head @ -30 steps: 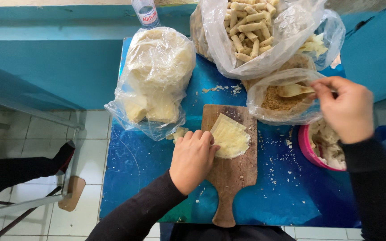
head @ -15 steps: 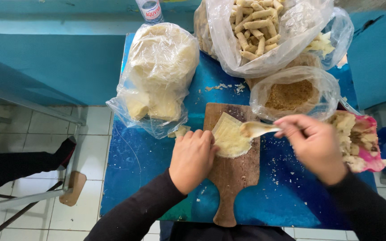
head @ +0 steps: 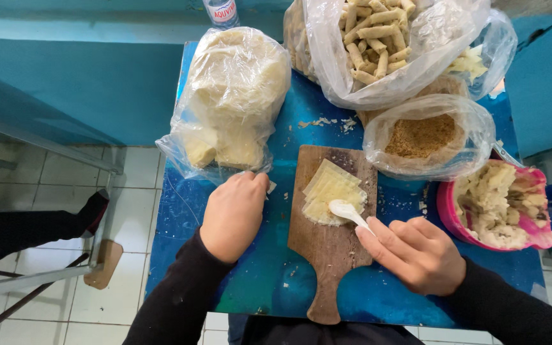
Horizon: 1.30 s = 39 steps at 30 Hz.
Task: The person flattens a piece of dough on a small wooden board, sprinkles brown sugar over it from a plastic bag, then folds and rolls the dough into a stick shape. Finished rolled dough sticks are collected in a large plastic bag, and dough scraps are kept in a pink bowl.
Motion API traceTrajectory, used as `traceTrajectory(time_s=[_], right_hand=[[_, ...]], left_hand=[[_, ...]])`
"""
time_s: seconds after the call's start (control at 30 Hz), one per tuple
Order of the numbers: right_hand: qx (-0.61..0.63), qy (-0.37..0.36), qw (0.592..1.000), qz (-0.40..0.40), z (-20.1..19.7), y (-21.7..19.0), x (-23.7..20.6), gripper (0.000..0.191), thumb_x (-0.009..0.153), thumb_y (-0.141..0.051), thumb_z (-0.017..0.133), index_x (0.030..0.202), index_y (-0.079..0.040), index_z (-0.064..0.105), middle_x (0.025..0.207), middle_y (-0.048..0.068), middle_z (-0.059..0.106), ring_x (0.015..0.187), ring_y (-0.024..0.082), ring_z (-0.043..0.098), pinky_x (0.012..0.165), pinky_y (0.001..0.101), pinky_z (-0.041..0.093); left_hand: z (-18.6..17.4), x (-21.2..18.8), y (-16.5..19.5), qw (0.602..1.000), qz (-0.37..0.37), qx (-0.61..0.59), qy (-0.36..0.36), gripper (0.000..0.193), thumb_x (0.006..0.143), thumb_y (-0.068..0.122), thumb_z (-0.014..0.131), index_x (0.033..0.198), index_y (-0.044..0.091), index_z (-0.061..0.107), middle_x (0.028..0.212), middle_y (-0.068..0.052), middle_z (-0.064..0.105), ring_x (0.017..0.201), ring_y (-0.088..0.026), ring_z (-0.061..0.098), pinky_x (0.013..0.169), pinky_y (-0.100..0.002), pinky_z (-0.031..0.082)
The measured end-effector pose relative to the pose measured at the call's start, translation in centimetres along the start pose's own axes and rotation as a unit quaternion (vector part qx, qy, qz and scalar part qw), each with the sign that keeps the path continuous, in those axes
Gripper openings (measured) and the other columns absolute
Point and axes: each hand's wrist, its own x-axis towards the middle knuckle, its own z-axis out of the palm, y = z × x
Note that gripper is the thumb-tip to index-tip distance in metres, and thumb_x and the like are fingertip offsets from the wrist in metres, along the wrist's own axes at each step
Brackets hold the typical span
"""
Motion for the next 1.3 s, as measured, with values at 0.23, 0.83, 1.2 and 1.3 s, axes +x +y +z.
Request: traceTrajectory(time_s=[0.23, 0.83, 1.2, 1.3], right_hand=[[-0.142, 0.103, 0.973, 0.149, -0.8, 2.5, -1.9, 0.029, 0.089, 0.001, 0.067, 0.114, -0.007, 0.079, 0.096, 0.005, 0.075, 0.076, 0.019, 0.061, 0.07, 0.0366, 0.043], [0.295, 0.008, 0.891, 0.346, 1.3, -0.1, 5.2, 0.043, 0.08, -0.025, 0.082, 0.116, -0.007, 0.069, 0.108, 0.007, 0.074, 0.102, 0.022, 0.069, 0.087, 0.0352, 0.052], [0.444, -0.019, 0.783, 0.436, 3.0, 0.1, 4.1, 0.024, 0.084, -0.011, 0.078, 0.105, -0.003, 0.071, 0.091, 0.003, 0.077, 0.087, 0.008, 0.07, 0.079, 0.0261, 0.055], [0.447, -0.007, 0.77, 0.455, 3.1, -0.1, 4.4, 0.024, 0.085, -0.01, 0.076, 0.107, -0.003, 0.07, 0.089, 0.004, 0.076, 0.085, 0.008, 0.07, 0.077, 0.0258, 0.056]], left_hand=[[1.3, 0.8, 0.1, 0.995, -0.026, 0.099, -0.011, 0.013, 0.081, 0.008, 0.065, 0.093, 0.008, 0.064, 0.089, -0.01, 0.062, 0.089, -0.031, 0.062, 0.072, -0.041, 0.052], [5.0, 1.4, 2.8, 0.743, -0.072, -0.642, -0.175, 0.022, 0.109, 0.018, 0.056, 0.114, 0.0, 0.067, 0.09, 0.004, 0.063, 0.084, -0.003, 0.054, 0.073, -0.023, 0.047], [3.4, 1.3, 5.1, 0.808, -0.103, -0.572, -0.093, 0.042, 0.091, 0.013, 0.079, 0.125, 0.003, 0.058, 0.083, 0.002, 0.064, 0.071, -0.001, 0.054, 0.059, -0.02, 0.047], [2.9, 1.1, 5.3, 0.833, -0.088, -0.542, -0.072, 0.044, 0.089, 0.012, 0.079, 0.129, 0.007, 0.062, 0.081, -0.004, 0.063, 0.068, -0.005, 0.05, 0.057, -0.023, 0.045]])
